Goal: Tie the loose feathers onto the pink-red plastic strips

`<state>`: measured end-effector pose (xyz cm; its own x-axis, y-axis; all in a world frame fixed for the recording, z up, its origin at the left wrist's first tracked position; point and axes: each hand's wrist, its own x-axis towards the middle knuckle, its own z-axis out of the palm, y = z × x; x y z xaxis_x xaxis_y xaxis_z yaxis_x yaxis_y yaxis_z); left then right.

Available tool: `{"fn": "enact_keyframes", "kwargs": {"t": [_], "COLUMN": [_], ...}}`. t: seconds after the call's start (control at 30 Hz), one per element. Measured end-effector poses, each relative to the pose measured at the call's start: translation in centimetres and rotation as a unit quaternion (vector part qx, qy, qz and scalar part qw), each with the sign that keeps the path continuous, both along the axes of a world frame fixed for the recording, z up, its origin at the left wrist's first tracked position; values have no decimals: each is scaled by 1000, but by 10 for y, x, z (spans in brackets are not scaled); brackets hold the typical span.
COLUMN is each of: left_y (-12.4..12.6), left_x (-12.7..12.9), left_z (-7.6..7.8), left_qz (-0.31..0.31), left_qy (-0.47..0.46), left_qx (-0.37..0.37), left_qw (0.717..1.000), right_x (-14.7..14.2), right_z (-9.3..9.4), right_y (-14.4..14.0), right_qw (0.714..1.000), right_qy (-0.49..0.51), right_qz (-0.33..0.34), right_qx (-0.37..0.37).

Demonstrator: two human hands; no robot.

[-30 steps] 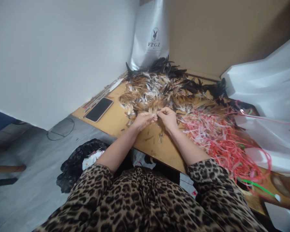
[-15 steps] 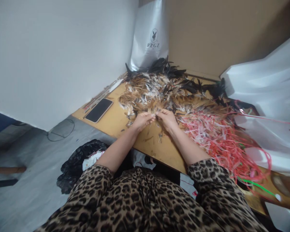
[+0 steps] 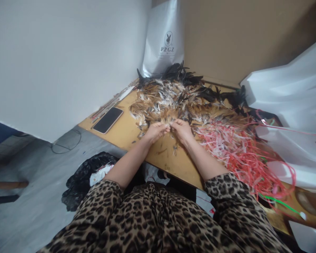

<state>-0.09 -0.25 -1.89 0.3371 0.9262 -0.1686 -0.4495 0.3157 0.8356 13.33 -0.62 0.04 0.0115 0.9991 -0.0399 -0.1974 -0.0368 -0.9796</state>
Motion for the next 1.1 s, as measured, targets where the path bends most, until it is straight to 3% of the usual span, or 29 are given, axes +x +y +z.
{"fn": "enact_keyframes", "kwargs": {"t": [0.2, 0.67, 0.97, 1.1], "left_y": [1, -2, -1, -3], "left_x": [0, 0, 1, 2], "left_z": [-3, 0, -3, 0], "left_qz": [-1, -11, -2, -13], "left_qy": [3, 37, 101, 127], "left_qx": [12, 29, 77, 108], "left_qw": [1000, 999, 992, 986], "right_x": [3, -2, 10, 12], "right_z": [-4, -8, 1, 0], "right_y": [3, 1, 2, 3], "right_qw": [999, 999, 994, 991], "right_qy": [15, 3, -90, -113], "right_qz": [33, -37, 36, 24], "right_qx": [-15, 5, 49, 65]}}
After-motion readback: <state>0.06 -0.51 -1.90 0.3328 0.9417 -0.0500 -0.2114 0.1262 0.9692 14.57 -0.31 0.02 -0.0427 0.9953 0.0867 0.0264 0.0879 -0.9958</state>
